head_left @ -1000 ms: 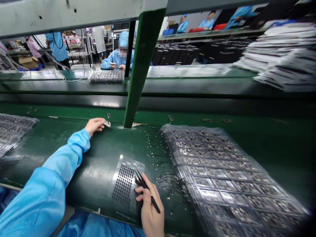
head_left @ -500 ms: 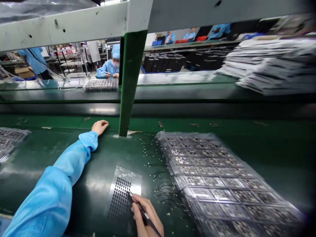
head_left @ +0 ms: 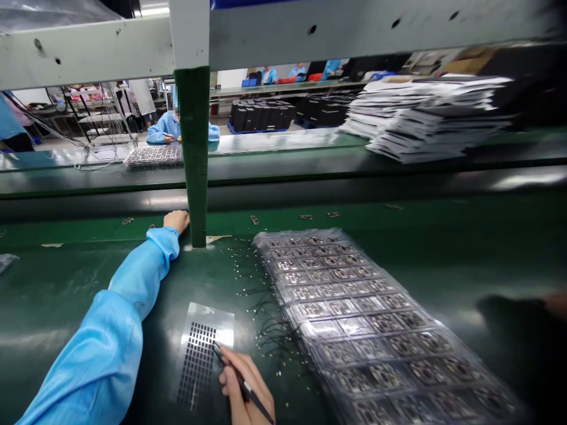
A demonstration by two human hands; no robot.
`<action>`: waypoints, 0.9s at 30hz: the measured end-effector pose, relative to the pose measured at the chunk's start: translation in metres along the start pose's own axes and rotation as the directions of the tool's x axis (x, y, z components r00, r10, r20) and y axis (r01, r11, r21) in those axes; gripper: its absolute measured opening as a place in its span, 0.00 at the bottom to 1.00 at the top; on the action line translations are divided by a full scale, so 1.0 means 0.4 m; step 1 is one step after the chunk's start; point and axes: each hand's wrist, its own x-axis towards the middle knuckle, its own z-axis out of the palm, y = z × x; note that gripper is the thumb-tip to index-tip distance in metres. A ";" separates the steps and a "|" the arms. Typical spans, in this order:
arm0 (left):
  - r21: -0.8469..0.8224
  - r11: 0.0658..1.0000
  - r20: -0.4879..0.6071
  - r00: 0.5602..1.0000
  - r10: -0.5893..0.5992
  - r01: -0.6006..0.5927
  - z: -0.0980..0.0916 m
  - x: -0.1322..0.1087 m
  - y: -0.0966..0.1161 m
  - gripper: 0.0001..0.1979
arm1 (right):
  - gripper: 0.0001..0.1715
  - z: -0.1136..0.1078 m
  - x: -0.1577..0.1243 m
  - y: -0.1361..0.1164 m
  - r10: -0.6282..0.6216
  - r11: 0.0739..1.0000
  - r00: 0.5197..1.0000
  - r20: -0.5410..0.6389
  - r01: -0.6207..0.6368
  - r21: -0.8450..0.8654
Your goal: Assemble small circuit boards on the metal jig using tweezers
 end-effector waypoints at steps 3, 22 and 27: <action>-0.169 0.983 -0.118 0.989 -0.090 0.069 -0.042 -0.039 -0.037 0.09 | 0.14 -0.008 -0.003 0.002 0.013 0.999 0.997 0.079 -0.017 0.049; -0.733 0.656 0.370 0.915 0.162 0.180 0.046 -0.729 0.029 0.16 | 0.14 0.018 -0.004 -0.019 0.082 0.978 0.996 0.041 -0.088 0.188; -0.650 0.760 0.333 0.908 0.253 0.026 0.049 -0.739 0.028 0.09 | 0.14 0.015 -0.015 -0.010 0.089 0.980 0.996 -0.029 -0.083 0.182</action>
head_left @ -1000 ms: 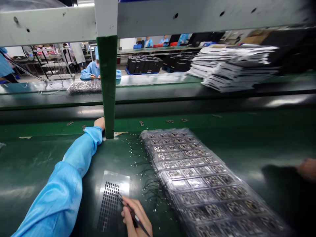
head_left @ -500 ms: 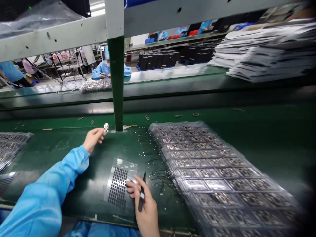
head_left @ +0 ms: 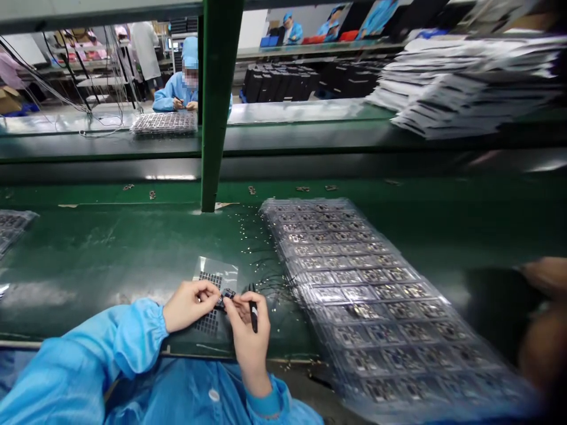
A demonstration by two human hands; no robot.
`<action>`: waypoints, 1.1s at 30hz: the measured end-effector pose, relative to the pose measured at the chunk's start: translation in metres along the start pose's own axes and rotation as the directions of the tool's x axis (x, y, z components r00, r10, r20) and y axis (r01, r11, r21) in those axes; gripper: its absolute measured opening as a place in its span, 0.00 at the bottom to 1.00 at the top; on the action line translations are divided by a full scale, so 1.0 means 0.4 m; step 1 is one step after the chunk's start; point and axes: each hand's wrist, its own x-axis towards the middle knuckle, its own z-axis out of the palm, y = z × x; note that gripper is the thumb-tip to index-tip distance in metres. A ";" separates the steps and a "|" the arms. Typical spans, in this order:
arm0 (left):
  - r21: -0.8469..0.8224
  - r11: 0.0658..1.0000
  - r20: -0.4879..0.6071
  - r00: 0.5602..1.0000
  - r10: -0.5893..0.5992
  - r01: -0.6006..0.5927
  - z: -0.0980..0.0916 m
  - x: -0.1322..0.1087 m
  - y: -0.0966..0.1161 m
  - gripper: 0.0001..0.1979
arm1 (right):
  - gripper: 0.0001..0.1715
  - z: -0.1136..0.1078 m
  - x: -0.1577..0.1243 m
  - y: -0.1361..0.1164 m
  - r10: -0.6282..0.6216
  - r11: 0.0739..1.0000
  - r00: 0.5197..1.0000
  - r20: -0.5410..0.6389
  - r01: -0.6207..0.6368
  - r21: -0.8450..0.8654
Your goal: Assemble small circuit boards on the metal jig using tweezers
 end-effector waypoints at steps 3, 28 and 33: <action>0.044 0.998 -0.019 0.999 0.035 -0.034 -0.010 -0.001 0.008 0.09 | 0.14 -0.005 -0.001 0.001 0.008 0.999 1.000 0.021 -0.007 -0.038; -0.009 0.999 -0.002 0.999 0.044 -0.044 -0.038 0.014 -0.013 0.08 | 0.13 -0.013 0.011 -0.010 0.095 0.991 0.963 0.252 -0.069 -0.111; 0.059 0.993 0.026 0.994 0.102 -0.103 -0.038 0.009 -0.010 0.07 | 0.11 -0.007 0.011 -0.013 0.059 0.995 0.970 0.234 -0.037 -0.098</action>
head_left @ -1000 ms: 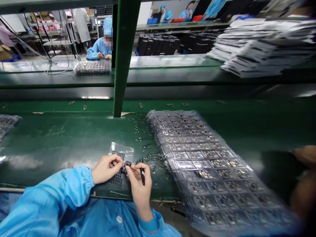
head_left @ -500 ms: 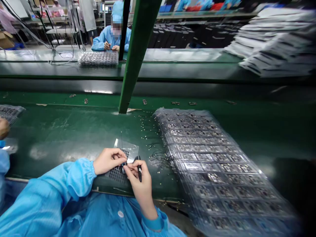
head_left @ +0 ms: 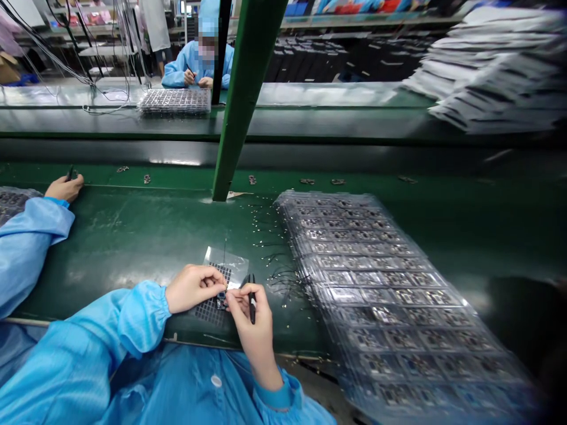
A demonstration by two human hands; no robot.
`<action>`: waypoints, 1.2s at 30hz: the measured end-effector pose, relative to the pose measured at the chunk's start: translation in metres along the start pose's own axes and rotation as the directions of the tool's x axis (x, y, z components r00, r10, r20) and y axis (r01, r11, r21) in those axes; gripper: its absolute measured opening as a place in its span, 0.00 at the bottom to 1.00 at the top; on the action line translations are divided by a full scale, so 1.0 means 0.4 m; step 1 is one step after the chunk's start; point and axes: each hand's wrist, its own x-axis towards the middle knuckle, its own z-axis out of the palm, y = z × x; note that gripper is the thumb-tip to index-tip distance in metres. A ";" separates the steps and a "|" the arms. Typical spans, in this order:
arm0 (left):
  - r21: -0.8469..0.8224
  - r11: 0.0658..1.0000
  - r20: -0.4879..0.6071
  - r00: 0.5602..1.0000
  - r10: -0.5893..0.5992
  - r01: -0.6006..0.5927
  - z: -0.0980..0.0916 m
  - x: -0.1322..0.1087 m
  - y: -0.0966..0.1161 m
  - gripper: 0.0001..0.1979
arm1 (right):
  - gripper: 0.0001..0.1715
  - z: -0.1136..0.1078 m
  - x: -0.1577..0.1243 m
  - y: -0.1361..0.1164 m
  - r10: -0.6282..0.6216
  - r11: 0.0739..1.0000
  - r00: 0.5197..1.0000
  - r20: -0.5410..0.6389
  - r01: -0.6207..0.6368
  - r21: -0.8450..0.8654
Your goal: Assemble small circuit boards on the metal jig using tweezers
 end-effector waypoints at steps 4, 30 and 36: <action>0.057 0.998 0.007 1.000 0.000 0.000 0.001 -0.002 0.005 0.06 | 0.10 0.006 -0.003 0.001 -0.045 0.998 0.999 -0.005 0.045 -0.043; 0.023 0.993 0.153 0.981 -0.121 0.118 -0.008 0.002 0.012 0.06 | 0.26 -0.064 0.004 -0.002 0.162 0.987 0.978 -0.129 -0.158 0.042; 0.008 0.988 0.090 0.984 -0.152 0.152 -0.014 -0.001 0.019 0.06 | 0.20 -0.090 -0.052 -0.012 0.191 0.978 0.979 -0.078 -0.196 -0.067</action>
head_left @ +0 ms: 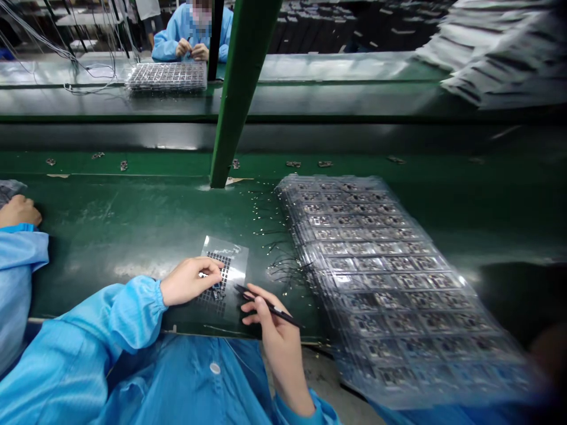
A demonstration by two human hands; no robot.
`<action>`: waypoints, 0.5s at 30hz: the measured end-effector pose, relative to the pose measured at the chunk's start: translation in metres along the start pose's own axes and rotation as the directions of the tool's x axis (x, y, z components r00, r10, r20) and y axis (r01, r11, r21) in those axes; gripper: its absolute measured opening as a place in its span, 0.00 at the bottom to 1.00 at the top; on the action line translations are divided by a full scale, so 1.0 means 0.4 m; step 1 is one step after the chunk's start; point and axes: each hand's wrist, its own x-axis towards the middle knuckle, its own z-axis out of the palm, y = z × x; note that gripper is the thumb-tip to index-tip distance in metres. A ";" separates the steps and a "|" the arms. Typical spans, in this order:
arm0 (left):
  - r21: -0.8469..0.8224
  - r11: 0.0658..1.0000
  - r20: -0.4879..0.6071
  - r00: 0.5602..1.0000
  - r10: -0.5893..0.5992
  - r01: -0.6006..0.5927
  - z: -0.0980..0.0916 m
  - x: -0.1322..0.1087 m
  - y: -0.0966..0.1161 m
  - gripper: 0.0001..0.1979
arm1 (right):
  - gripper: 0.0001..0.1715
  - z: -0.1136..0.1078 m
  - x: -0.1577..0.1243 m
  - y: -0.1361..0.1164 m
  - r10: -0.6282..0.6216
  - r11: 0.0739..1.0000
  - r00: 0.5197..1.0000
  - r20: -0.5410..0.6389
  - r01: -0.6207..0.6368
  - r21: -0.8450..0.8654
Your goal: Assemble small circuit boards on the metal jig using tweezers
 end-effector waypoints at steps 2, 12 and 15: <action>-0.013 1.000 0.047 0.999 0.011 -0.010 -0.002 -0.004 -0.002 0.06 | 0.17 0.002 -0.016 -0.003 -0.011 1.000 1.000 -0.024 0.010 -0.019; -0.033 0.997 0.208 0.975 0.077 -0.071 -0.001 -0.003 -0.005 0.06 | 0.15 0.019 0.025 -0.014 -0.092 0.994 0.994 -0.066 0.087 -0.068; -0.046 0.997 0.208 0.976 0.066 -0.057 -0.002 -0.002 -0.005 0.06 | 0.14 0.011 0.032 -0.017 -0.088 0.992 0.996 -0.033 0.084 -0.095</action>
